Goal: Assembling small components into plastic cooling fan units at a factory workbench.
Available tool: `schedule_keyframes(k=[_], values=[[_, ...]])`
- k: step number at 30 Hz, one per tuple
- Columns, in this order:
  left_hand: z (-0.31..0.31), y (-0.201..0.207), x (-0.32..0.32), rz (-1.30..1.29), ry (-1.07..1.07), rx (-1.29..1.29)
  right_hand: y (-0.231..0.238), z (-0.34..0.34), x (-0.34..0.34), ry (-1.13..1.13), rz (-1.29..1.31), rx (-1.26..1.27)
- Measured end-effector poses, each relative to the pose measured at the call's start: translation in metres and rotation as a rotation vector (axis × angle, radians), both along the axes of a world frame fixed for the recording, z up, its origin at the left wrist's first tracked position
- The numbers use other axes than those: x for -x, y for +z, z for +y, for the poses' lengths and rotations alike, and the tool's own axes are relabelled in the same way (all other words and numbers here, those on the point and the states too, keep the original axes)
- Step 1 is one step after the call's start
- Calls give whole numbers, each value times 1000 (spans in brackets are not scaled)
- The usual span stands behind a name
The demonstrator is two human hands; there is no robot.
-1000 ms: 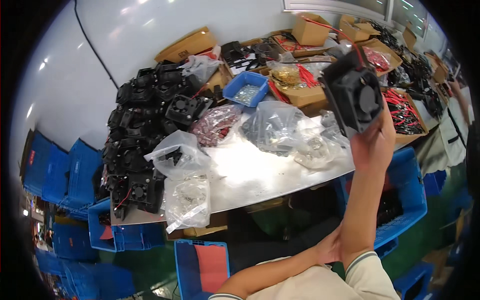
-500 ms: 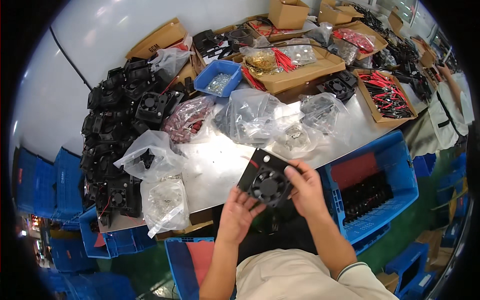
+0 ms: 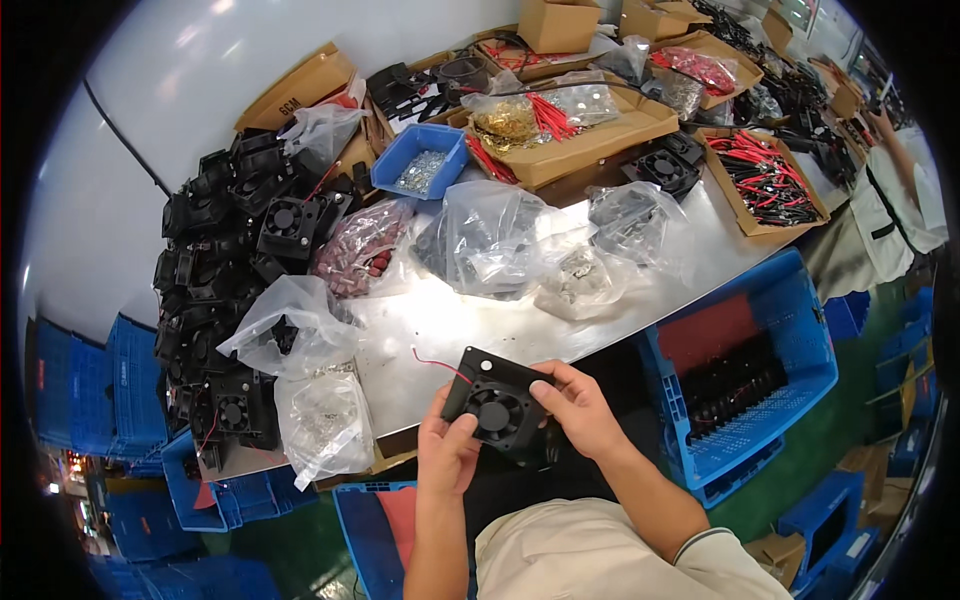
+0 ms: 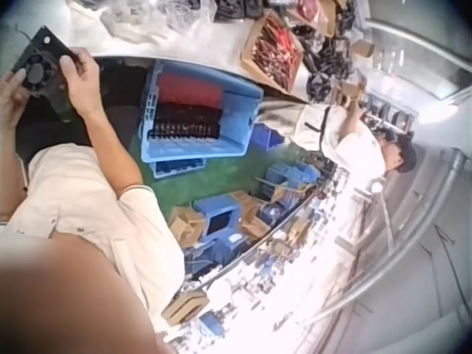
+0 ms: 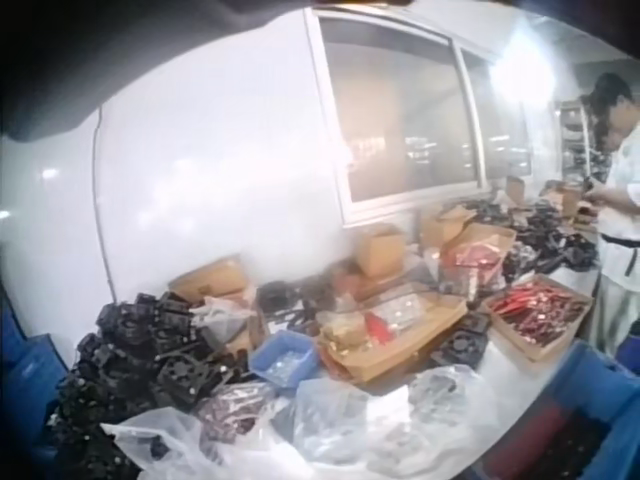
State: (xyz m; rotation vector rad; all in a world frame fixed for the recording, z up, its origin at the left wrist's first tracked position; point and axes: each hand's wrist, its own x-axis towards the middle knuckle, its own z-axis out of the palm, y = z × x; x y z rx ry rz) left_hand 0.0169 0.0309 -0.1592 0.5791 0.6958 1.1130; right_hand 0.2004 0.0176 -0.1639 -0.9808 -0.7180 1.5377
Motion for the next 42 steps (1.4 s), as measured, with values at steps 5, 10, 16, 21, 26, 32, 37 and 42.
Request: schedule_keyframes(k=[5,10,16,21,26,32,37,42], values=[[11,12,2,34,105,-30,-8,4,-8,46,-59,-49],[34,9,24,203,207,-103,9,13,-43,205,-479,-237],[61,1,37,416,168,-254,69,53,-110,-532,-959,-385],[66,0,34,589,143,-333,57,100,-159,-402,-1584,-538],[68,2,35,1041,138,-564,47,129,-159,-106,-1688,-278],[81,1,31,1252,171,-723,36,150,-168,-28,-1999,-415],[67,15,29,1260,326,-700,42,153,-177,48,-1892,-477],[32,21,43,1265,360,-741,67,150,-167,181,-1914,-446]])
